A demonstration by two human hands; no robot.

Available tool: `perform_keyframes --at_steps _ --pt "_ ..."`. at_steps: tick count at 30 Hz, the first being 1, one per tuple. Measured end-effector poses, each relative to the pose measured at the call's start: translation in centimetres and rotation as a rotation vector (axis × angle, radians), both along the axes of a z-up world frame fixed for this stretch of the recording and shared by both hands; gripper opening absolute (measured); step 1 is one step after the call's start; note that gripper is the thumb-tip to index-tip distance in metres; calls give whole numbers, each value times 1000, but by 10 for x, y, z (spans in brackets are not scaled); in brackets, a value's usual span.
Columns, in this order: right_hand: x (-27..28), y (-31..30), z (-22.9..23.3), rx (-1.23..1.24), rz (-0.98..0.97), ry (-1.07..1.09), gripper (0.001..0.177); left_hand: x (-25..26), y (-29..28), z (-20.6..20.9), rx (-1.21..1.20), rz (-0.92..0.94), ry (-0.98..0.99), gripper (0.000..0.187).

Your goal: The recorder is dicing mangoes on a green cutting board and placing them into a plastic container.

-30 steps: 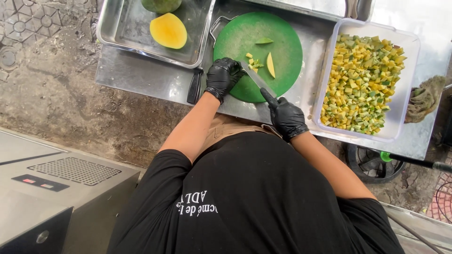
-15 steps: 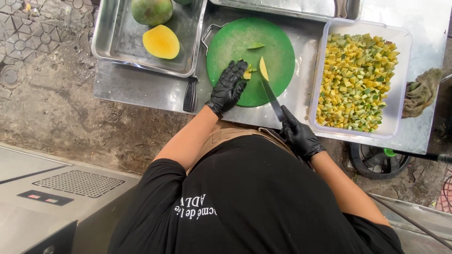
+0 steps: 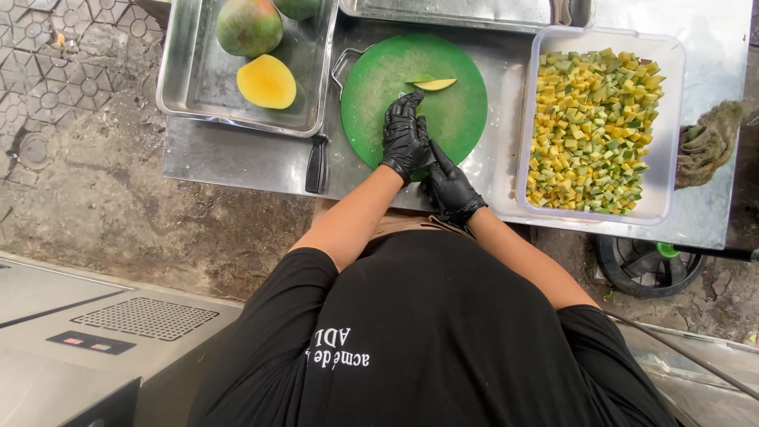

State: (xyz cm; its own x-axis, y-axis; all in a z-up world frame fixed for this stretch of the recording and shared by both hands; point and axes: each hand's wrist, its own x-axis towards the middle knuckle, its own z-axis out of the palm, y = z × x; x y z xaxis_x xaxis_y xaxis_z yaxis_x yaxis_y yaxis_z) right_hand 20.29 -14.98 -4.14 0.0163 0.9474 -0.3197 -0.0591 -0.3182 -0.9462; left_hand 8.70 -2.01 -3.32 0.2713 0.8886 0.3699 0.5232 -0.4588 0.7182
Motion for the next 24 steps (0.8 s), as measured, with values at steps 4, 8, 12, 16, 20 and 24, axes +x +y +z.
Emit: perform_keyframes --at_steps 4,8,12,16,20,24 --pt "-3 -4 22 41 -25 36 60 5 -1 -3 90 -25 -117 41" --pt "15 -27 83 43 -145 30 59 47 -10 38 113 -143 -305 37" --pt "56 -60 120 13 -431 42 58 128 -27 82 200 -375 -449 37" --pt "116 -124 120 293 -668 171 62 200 -44 92 116 -585 -505 35" --pt "143 -175 155 222 -841 45 63 224 2 54 10 -737 -527 32" --pt "156 -207 135 239 -847 62 64 140 90 36 -5 -502 -101 25"
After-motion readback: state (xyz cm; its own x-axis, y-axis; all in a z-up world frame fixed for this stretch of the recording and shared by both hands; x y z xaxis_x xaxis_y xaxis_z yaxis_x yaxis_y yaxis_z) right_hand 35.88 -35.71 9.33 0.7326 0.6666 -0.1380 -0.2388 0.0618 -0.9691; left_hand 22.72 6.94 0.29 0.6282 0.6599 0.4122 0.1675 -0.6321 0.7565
